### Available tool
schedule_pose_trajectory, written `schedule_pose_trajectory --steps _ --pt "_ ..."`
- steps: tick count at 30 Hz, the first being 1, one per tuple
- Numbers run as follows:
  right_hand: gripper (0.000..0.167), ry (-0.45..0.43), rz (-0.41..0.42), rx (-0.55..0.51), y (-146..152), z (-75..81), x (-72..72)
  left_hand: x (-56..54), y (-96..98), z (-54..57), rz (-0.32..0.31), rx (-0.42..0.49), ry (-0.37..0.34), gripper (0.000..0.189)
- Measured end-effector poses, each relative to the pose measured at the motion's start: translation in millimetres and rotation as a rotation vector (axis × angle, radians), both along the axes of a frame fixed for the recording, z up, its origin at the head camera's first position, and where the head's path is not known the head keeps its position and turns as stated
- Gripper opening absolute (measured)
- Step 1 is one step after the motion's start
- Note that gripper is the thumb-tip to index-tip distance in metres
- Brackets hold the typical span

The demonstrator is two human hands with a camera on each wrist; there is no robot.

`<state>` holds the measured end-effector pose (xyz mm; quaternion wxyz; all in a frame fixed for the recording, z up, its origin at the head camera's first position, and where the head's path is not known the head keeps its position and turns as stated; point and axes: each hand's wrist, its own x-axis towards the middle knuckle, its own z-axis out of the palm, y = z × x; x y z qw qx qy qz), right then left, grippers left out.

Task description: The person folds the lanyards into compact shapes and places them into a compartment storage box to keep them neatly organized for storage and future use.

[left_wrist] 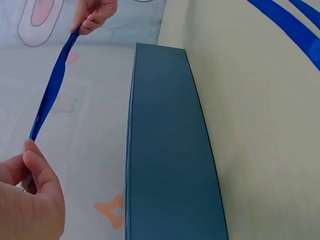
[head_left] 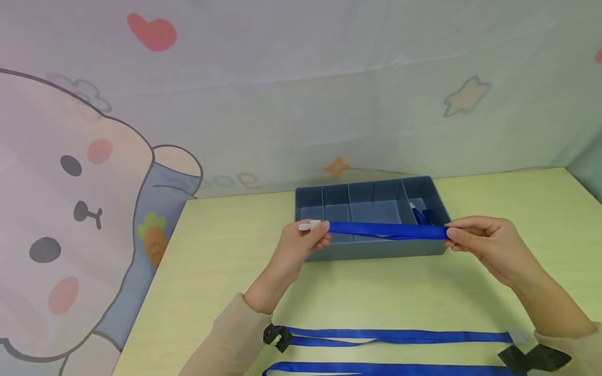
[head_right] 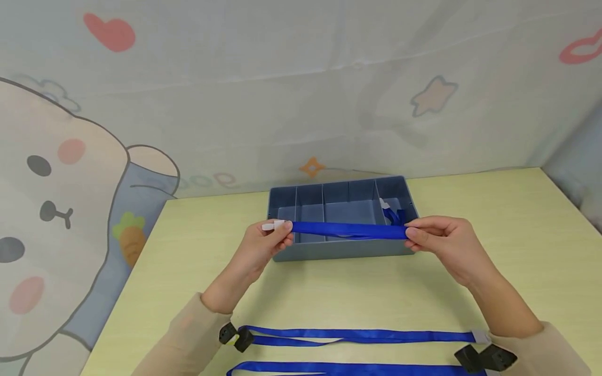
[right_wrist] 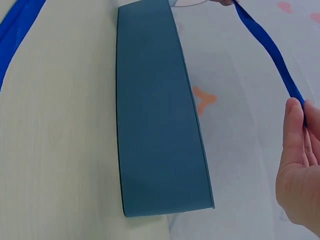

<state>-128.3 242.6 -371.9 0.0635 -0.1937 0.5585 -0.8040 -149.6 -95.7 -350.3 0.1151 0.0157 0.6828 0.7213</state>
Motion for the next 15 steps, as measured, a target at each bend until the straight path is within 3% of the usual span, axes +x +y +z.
schedule_pose_trajectory --steps 3,9,15 --pt "0.034 -0.065 -0.017 0.03 0.8 1.6 0.8 0.7 0.3 -0.4 -0.006 0.019 -0.004 0.02" --pt "0.03 -0.138 -0.09 0.205 0.4 3.4 0.5 2.4 2.1 1.3 0.005 0.043 0.001 0.02" --pt "0.025 -0.14 -0.086 0.218 0.7 5.2 -1.2 3.3 3.2 0.7 0.014 0.039 0.007 0.019"
